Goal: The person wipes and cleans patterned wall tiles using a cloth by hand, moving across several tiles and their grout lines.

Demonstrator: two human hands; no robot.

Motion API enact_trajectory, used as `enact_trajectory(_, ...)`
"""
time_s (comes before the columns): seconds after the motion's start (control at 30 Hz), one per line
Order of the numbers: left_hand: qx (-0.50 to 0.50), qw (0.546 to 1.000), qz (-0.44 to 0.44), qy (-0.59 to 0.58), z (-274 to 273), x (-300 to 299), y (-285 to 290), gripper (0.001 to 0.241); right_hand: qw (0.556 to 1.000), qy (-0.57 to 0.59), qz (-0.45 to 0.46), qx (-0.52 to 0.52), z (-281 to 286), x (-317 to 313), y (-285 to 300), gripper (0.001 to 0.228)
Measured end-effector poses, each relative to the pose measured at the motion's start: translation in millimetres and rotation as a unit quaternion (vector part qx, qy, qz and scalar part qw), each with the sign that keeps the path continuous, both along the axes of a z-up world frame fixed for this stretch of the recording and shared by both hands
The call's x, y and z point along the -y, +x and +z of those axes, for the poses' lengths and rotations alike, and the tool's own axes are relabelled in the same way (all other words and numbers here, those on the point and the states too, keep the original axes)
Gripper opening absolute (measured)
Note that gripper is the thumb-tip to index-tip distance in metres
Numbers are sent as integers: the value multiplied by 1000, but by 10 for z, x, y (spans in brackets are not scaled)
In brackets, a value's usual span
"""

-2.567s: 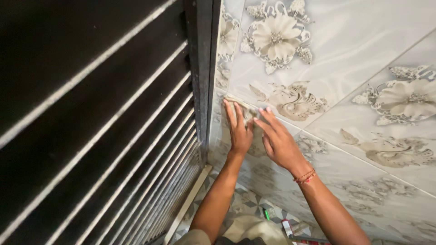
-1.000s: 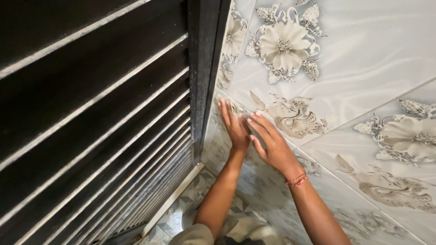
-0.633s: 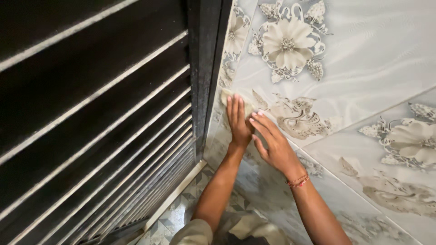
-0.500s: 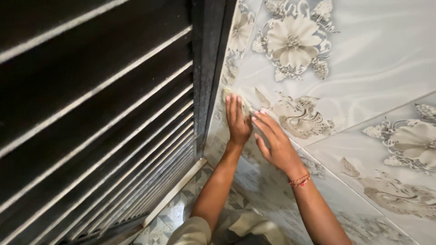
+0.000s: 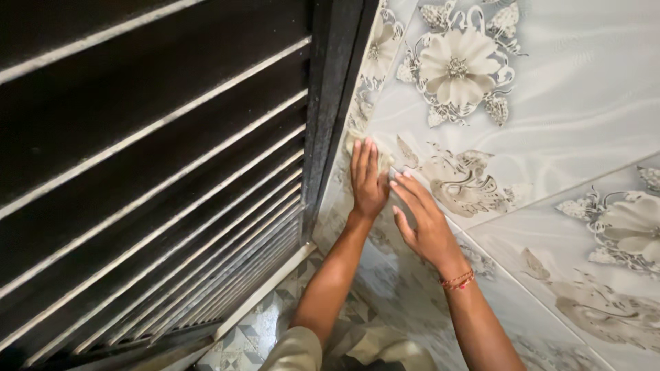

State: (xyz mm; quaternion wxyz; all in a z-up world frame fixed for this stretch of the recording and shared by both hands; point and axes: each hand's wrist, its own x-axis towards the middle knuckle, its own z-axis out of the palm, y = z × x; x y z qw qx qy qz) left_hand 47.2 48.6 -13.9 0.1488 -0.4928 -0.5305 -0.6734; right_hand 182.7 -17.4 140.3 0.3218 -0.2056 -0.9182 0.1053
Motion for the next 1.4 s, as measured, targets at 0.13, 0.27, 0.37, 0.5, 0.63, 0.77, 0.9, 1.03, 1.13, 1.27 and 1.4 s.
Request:
enact_trajectory(0.13, 50, 999, 5, -21, -46, 51, 110, 52, 1000, -6, 0, -1, -1, 2, 22, 48)
enact_trajectory(0.27, 259, 966, -1, 4, 252, 53, 241, 54, 1000, -13, -2, -13, -3, -19, 49, 47)
enact_trajectory(0.37, 277, 961, 22, 0, 418, 53, 292, 54, 1000, -11, -2, -15, -22, -43, 86, 47)
enact_trajectory(0.5, 176, 984, 10, 1, 448, 75, 321, 54, 1000, -17, 8, -8, -25, -69, 116, 47)
enact_trajectory(0.63, 105, 994, -2, -14, 171, -17, 242, 55, 1000, -26, 15, -6, -40, -105, 147, 48)
enact_trajectory(0.77, 70, 997, 42, 5, -47, -51, 231, 56, 999, -31, 19, -12, -24, -115, 168, 49)
enact_trajectory(0.9, 271, 962, 3, -15, 88, 58, 344, 59, 999, -26, 23, -6, -5, -113, 157, 47)
enact_trajectory(1.03, 271, 959, 64, -45, 375, -16, 303, 57, 1000, -23, 15, 1, -2, -119, 132, 47)
enact_trajectory(1.13, 244, 965, 90, -39, 490, -80, 252, 54, 1000, -19, 13, -6, -8, -114, 120, 46)
enact_trajectory(1.27, 130, 990, 48, 2, 271, -110, 172, 52, 1000, -23, 19, 2, -16, -126, 106, 47)
enact_trajectory(1.4, 20, 999, 35, 1, -162, -162, 132, 50, 999, -19, 27, 6, -30, -146, 81, 48)
